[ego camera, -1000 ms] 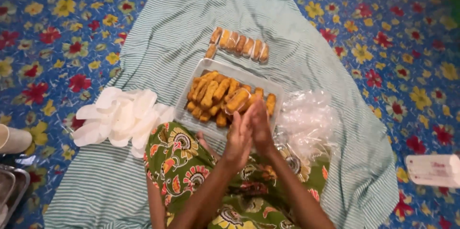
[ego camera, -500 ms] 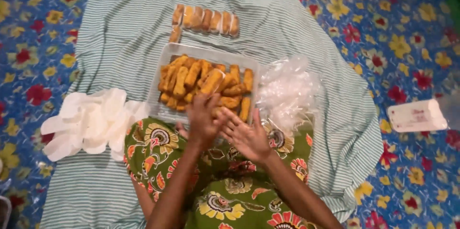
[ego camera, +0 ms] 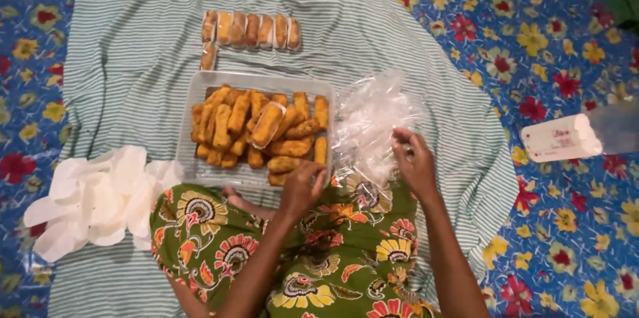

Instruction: Wrapping individual pieces of fried food in small paper slips and arranging them on a mat.

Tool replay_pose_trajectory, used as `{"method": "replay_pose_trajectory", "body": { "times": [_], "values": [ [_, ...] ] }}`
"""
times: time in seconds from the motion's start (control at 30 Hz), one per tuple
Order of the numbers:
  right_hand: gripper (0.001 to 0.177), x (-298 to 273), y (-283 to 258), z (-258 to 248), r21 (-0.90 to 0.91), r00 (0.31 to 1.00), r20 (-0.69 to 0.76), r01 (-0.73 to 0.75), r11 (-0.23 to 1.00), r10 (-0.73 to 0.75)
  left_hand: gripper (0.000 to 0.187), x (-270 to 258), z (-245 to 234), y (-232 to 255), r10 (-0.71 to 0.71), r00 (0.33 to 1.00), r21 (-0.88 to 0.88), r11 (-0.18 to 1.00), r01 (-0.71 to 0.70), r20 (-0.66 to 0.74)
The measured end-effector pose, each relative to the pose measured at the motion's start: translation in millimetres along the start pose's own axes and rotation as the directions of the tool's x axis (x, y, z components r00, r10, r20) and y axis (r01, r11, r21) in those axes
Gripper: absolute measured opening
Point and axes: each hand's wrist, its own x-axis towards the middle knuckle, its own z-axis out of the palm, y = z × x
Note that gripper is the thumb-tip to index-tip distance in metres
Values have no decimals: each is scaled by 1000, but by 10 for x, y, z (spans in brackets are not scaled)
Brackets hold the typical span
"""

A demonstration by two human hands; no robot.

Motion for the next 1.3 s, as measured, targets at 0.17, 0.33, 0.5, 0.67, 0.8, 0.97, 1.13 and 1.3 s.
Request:
{"method": "replay_pose_trajectory", "body": {
  "times": [0.17, 0.33, 0.5, 0.67, 0.8, 0.97, 1.13, 1.3],
  "values": [
    [33, 530, 154, -2, -342, 963, 64, 269, 900, -263, 14, 105, -26, 374, 12, 999, -54, 998, -10, 34],
    [32, 864, 465, 308, -600, 966, 210, 249, 760, -150, 13, 149, -15, 421, -12, 999, -70, 997, 14, 36],
    [29, 1051, 703, 483, -658, 961, 259, 251, 710, -100, 16, 236, 72, 358, -54, 998, -87, 995, 57, 37],
    [37, 1029, 487, 430, -630, 957, 280, 247, 737, -81, 18, 331, 221, 290, -46, 999, -121, 991, 49, 28],
    [54, 983, 220, 316, -573, 943, 315, 279, 770, -107, 17, 368, 260, 318, -32, 999, -141, 989, 34, 16],
    [32, 1002, 456, 357, -593, 933, 352, 283, 753, -74, 16, 384, 211, 389, -12, 1000, -140, 990, 14, 18],
    [15, 992, 662, 426, -622, 940, 329, 287, 728, -90, 17, 319, 259, 311, -12, 1000, -114, 993, 14, 18],
    [7, 1020, 790, 473, -643, 947, 301, 290, 709, -115, 16, 257, 208, 338, -16, 1000, -112, 994, 18, 20]
  ]
}}
